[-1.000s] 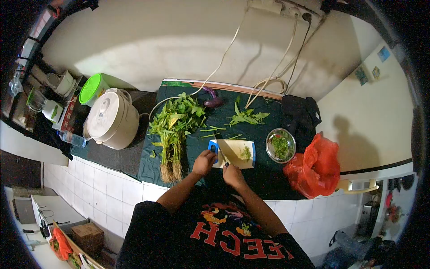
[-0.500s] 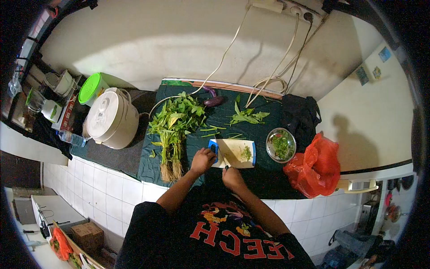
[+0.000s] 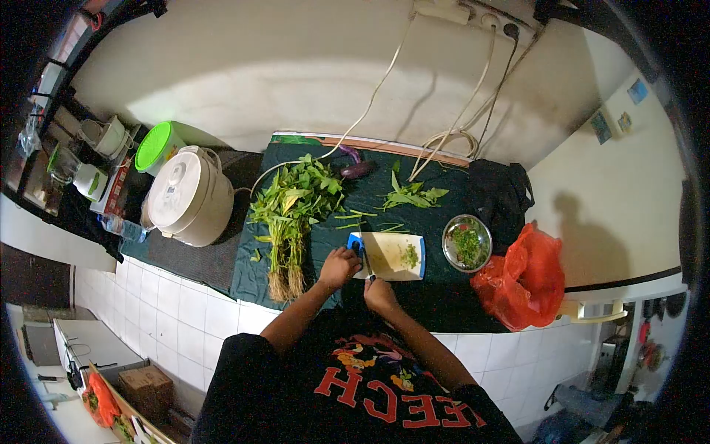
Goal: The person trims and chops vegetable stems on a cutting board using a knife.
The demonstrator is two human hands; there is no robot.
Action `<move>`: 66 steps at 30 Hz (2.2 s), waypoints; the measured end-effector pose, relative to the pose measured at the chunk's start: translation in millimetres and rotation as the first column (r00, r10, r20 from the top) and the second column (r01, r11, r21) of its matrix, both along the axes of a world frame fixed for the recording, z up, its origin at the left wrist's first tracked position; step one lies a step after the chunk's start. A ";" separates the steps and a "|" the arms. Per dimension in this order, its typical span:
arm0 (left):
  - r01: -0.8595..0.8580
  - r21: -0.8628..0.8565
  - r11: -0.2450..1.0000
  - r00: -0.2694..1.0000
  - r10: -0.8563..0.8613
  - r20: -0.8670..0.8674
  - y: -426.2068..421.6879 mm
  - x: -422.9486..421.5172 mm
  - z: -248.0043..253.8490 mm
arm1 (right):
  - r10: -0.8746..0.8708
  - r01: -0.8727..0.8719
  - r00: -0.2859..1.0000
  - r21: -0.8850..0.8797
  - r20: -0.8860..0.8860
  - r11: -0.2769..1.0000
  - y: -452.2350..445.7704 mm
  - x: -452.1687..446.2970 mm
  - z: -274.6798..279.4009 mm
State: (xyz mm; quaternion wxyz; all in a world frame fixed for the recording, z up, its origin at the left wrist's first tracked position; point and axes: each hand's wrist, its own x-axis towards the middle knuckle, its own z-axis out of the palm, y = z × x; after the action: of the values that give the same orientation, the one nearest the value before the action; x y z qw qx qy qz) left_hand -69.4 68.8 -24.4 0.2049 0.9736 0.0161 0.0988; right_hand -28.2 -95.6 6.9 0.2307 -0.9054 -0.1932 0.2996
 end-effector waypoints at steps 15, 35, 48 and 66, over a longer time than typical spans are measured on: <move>-0.089 -0.007 0.996 0.996 0.089 -0.009 -12.4 6.4 -3.1 | 0.019 -0.043 0.987 0.143 0.160 0.989 -10.1 -3.3 -39.0; 0.191 -0.054 0.980 0.982 -0.191 -0.002 -33.8 42.6 60.2 | -0.048 0.090 0.934 -0.103 0.355 0.991 -82.5 16.4 48.4; 0.344 0.274 0.898 0.938 -0.341 -0.058 -59.1 50.2 35.1 | 0.072 0.036 0.846 -0.192 0.528 0.981 -150.4 -6.8 82.6; 0.122 -0.096 0.988 0.990 -0.128 -0.052 -34.9 131.5 15.1 | -0.182 0.275 0.901 -0.196 0.394 0.941 -197.9 -36.5 96.8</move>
State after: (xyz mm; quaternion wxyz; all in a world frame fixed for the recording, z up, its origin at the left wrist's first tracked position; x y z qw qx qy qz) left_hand 62.1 33.9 -9.3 0.2549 0.9647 -0.0346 0.0565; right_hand -64.7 -293.5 103.6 0.1094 -0.9835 -0.0860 0.1158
